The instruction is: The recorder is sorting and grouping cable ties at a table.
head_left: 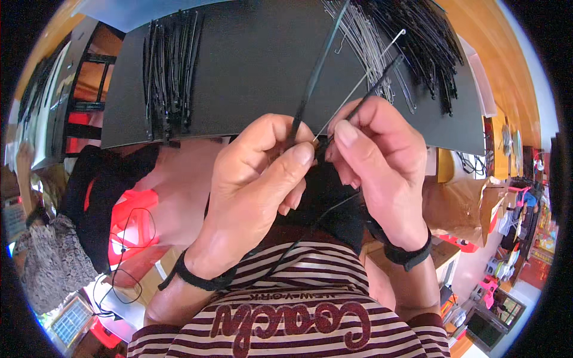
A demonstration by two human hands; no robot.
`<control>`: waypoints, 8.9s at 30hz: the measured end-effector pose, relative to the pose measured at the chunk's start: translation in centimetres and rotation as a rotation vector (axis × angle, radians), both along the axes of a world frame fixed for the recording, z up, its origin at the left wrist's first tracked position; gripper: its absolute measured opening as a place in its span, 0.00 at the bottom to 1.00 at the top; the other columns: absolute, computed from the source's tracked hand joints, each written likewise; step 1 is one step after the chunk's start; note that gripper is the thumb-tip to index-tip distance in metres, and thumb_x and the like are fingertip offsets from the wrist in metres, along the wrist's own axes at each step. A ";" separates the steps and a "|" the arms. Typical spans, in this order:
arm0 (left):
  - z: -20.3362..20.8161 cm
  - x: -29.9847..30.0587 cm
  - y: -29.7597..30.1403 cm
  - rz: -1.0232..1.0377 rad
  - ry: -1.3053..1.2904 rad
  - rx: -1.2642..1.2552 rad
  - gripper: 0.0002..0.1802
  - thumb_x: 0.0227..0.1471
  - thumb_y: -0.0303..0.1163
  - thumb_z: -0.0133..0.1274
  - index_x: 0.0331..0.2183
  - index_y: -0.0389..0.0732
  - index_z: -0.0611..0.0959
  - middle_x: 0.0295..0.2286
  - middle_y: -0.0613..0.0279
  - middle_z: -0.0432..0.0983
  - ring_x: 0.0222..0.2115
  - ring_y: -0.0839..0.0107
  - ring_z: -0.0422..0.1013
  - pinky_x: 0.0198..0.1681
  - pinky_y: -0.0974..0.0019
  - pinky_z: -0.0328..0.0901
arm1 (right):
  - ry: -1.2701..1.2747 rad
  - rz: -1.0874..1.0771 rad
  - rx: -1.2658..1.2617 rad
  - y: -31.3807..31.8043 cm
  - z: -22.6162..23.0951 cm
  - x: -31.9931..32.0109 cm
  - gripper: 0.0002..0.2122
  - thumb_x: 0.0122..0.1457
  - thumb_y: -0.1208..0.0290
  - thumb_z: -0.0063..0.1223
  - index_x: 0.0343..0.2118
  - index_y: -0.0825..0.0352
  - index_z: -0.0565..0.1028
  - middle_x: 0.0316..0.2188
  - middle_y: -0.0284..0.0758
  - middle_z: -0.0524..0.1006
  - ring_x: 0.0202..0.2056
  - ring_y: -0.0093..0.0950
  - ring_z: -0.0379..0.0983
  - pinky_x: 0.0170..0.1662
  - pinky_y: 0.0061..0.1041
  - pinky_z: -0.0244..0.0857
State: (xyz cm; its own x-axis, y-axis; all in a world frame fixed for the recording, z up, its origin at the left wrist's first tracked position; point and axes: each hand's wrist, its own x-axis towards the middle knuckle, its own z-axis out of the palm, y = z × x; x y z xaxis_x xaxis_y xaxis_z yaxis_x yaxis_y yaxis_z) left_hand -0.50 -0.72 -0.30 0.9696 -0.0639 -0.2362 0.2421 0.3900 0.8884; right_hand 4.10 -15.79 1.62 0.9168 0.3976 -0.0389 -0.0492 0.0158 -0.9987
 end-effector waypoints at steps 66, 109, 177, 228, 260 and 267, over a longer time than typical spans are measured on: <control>1.9 -0.1 9.6 0.438 -0.268 0.584 0.19 0.51 0.22 0.43 0.46 0.31 0.72 0.31 0.63 0.72 0.25 0.81 0.62 0.30 0.80 0.57 | -0.622 0.085 0.437 3.4 6.1 -8.6 0.23 0.57 0.55 0.47 0.15 0.73 0.70 0.09 0.30 0.61 0.07 0.16 0.54 0.05 0.16 0.47; 3.7 -1.0 5.2 0.321 -0.395 0.639 0.12 0.54 0.28 0.44 0.40 0.35 0.77 0.36 0.65 0.72 0.34 0.79 0.65 0.39 0.75 0.59 | 0.282 0.285 0.090 -0.4 4.7 0.9 0.15 0.63 0.62 0.38 0.40 0.70 0.72 0.22 0.33 0.73 0.17 0.14 0.61 0.18 0.11 0.54; 0.6 -2.0 1.1 -0.251 -0.425 0.744 0.08 0.52 0.29 0.50 0.31 0.34 0.75 0.23 0.56 0.72 0.20 0.69 0.68 0.24 0.69 0.63 | -0.417 -0.183 -1.354 -13.0 8.1 12.5 0.12 0.47 0.69 0.47 0.20 0.77 0.71 0.15 0.46 0.71 0.21 0.33 0.70 0.26 0.32 0.61; -0.4 -0.3 2.5 -0.090 0.023 -0.011 0.07 0.56 0.32 0.47 0.32 0.38 0.73 0.23 0.68 0.71 0.19 0.84 0.63 0.21 0.79 0.58 | -0.400 0.151 -0.893 -4.1 5.1 9.2 0.06 0.49 0.75 0.45 0.24 0.73 0.72 0.18 0.40 0.72 0.22 0.26 0.70 0.27 0.26 0.64; -1.0 0.0 1.5 -0.125 0.032 0.055 0.10 0.57 0.34 0.45 0.30 0.37 0.72 0.21 0.69 0.68 0.19 0.84 0.61 0.22 0.79 0.57 | -0.416 0.291 -1.314 -4.2 1.4 16.6 0.12 0.50 0.68 0.48 0.19 0.74 0.71 0.13 0.36 0.69 0.16 0.24 0.65 0.21 0.25 0.59; -0.8 -0.6 1.5 -0.113 0.053 0.100 0.08 0.56 0.32 0.46 0.30 0.37 0.73 0.21 0.69 0.68 0.19 0.84 0.61 0.22 0.80 0.57 | -0.272 0.209 -1.228 -4.1 1.5 16.7 0.11 0.49 0.69 0.48 0.19 0.74 0.72 0.12 0.36 0.69 0.18 0.23 0.66 0.22 0.25 0.59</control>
